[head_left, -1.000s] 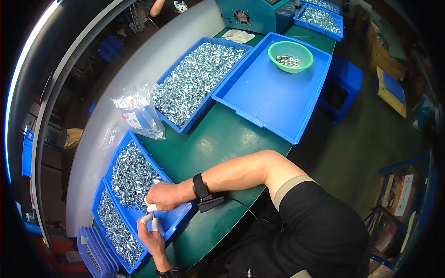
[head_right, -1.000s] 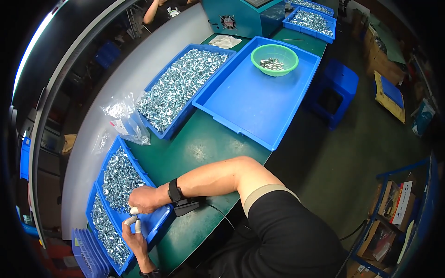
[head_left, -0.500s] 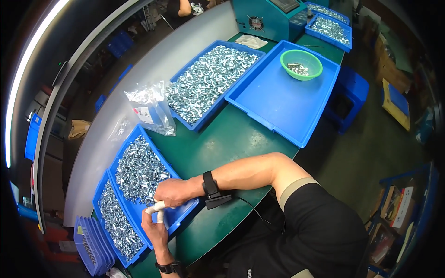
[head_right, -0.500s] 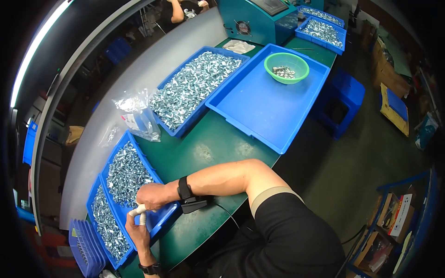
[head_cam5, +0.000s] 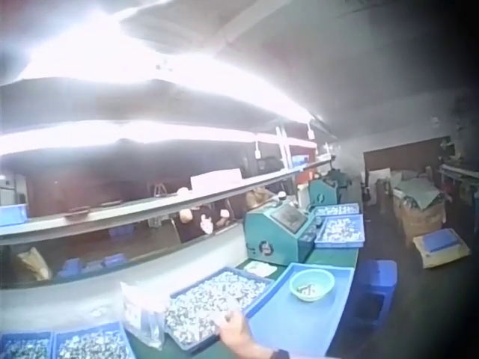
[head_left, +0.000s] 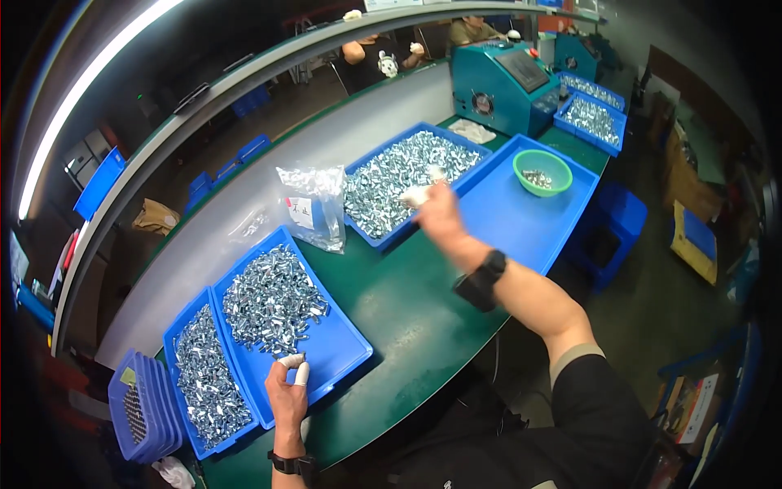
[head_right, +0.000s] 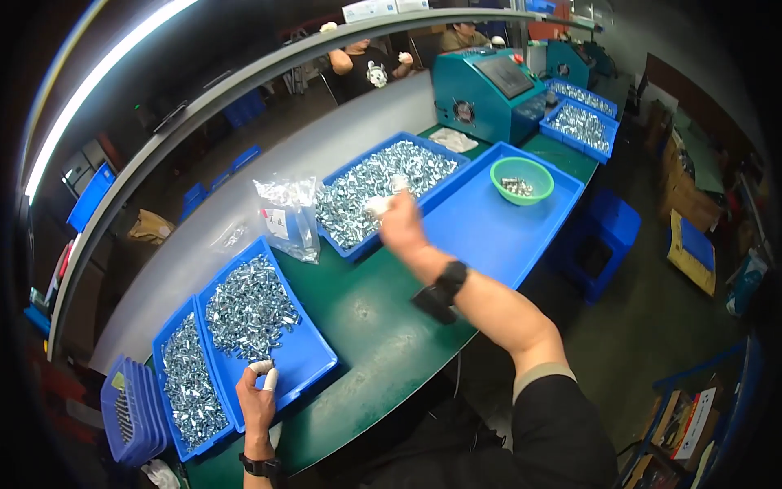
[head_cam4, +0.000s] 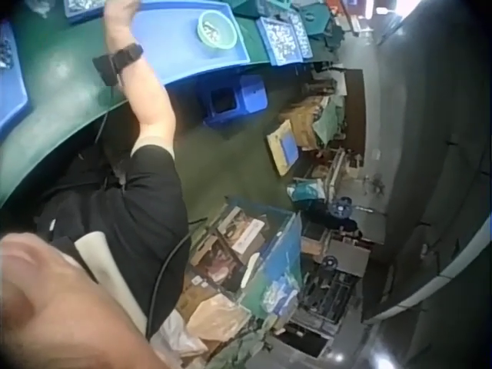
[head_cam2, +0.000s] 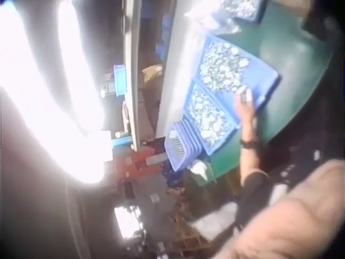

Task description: The person picks up a metal pin and a metal sleeve from the blue trays, slides the sleeve onto the pin by hand, and places the assembled unit into a small green bowl.

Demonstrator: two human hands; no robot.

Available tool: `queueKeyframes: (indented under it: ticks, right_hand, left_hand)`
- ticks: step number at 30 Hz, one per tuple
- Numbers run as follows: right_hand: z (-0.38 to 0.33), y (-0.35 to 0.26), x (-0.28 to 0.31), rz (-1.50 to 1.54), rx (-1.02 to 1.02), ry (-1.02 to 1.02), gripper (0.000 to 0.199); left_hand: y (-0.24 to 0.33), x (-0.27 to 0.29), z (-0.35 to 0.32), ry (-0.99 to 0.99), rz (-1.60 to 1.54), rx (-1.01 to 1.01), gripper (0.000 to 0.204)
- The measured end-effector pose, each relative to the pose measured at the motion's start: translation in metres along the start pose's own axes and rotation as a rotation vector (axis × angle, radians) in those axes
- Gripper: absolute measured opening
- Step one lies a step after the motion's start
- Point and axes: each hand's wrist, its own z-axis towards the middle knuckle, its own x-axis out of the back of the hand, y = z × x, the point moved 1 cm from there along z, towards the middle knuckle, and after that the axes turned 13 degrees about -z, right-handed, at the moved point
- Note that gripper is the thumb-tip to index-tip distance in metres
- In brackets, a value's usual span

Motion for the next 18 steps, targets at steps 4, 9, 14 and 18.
queueKeyframes:
  ticks: [4,9,14,18]
  right_hand:
    - [0.021,-0.005,0.072,0.27,-0.135,0.354,0.08]
    - [0.04,0.015,0.133,0.378,-0.302,0.487,0.088]
    - [0.041,0.031,0.163,0.391,-0.293,0.615,0.093]
    - [0.044,0.046,0.178,0.357,-0.309,0.654,0.091]
  left_hand:
    - [-0.004,0.015,-0.006,0.006,0.0,-0.005,0.014]
    - [-0.009,0.013,-0.005,-0.014,-0.014,-0.006,0.014]
    - [-0.008,0.013,-0.004,-0.017,-0.041,0.002,0.014]
    - [-0.008,0.011,-0.002,-0.027,-0.039,0.027,0.014]
